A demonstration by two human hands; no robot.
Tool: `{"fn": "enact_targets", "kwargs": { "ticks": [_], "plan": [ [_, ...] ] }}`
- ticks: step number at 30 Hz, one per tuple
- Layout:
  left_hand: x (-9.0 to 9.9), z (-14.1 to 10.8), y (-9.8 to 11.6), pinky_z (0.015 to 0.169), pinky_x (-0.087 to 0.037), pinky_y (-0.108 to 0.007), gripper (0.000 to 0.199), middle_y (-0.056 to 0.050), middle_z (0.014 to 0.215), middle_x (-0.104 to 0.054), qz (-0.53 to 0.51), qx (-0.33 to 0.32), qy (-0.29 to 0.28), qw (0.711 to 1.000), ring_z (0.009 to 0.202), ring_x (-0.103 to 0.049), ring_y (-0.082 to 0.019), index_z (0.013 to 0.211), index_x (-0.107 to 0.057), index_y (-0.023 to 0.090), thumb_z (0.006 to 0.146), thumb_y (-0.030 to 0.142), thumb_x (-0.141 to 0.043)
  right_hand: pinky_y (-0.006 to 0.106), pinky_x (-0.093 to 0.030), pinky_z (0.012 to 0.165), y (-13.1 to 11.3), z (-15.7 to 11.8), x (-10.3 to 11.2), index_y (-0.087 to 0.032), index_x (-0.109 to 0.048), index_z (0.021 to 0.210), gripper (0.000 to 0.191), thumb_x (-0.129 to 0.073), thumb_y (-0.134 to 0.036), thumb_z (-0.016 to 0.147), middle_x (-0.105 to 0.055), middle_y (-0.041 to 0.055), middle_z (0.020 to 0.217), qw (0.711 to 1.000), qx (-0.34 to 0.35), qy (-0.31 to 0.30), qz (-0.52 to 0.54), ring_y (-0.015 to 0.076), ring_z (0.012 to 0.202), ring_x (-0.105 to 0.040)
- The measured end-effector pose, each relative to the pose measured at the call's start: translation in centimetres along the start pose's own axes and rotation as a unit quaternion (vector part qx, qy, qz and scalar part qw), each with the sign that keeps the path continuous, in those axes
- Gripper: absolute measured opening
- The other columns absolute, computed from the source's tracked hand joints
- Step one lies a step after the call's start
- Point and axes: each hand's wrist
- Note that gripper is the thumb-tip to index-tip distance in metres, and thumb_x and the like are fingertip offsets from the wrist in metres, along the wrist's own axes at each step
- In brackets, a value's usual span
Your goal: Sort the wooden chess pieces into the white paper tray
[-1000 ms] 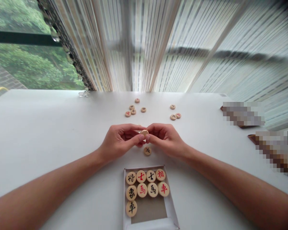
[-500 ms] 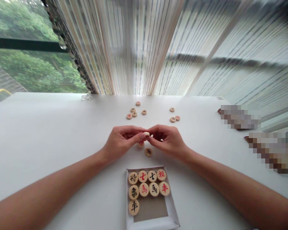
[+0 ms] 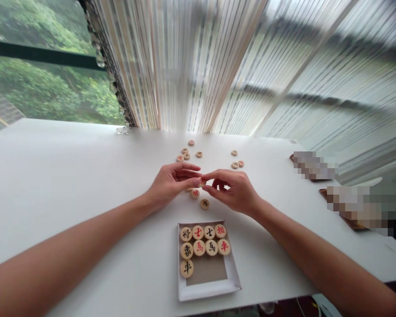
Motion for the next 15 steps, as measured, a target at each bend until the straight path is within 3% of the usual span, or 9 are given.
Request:
{"fn": "enact_targets", "kwargs": {
  "ticks": [9, 15],
  "plan": [
    [-0.6, -0.2, -0.2, 0.082, -0.069, -0.034, 0.051, -0.012, 0.096, -0.085, 0.014, -0.034, -0.011, 0.999, 0.09, -0.083, -0.025, 0.104, -0.078, 0.011, 0.064, 0.028, -0.103, 0.027, -0.052, 0.063, -2.0, 0.0, -0.3, -0.019, -0.078, 0.097, 0.006, -0.075, -0.022, 0.093, -0.078, 0.0047, 0.087, 0.994, 0.007, -0.013, -0.112, 0.0136, 0.064, -0.066],
    [-1.0, -0.5, 0.5, 0.072, -0.07, -0.032, 0.035, -0.011, 0.093, -0.082, 0.02, -0.037, 0.003, 0.999, 0.079, -0.082, -0.022, 0.103, -0.078, 0.01, 0.082, 0.035, -0.09, 0.028, -0.051, 0.059, -5.6, -2.2, 1.9, -0.021, -0.076, 0.098, 0.01, -0.078, -0.019, 0.089, -0.078, 0.0028, 0.084, 0.993, -0.072, -0.021, -0.091, 0.0155, 0.066, -0.066]
  ]
}}
Point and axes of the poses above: each hand's wrist, its own z-axis towards the middle knuckle, its own x-axis out of the back of the hand, y = z × x
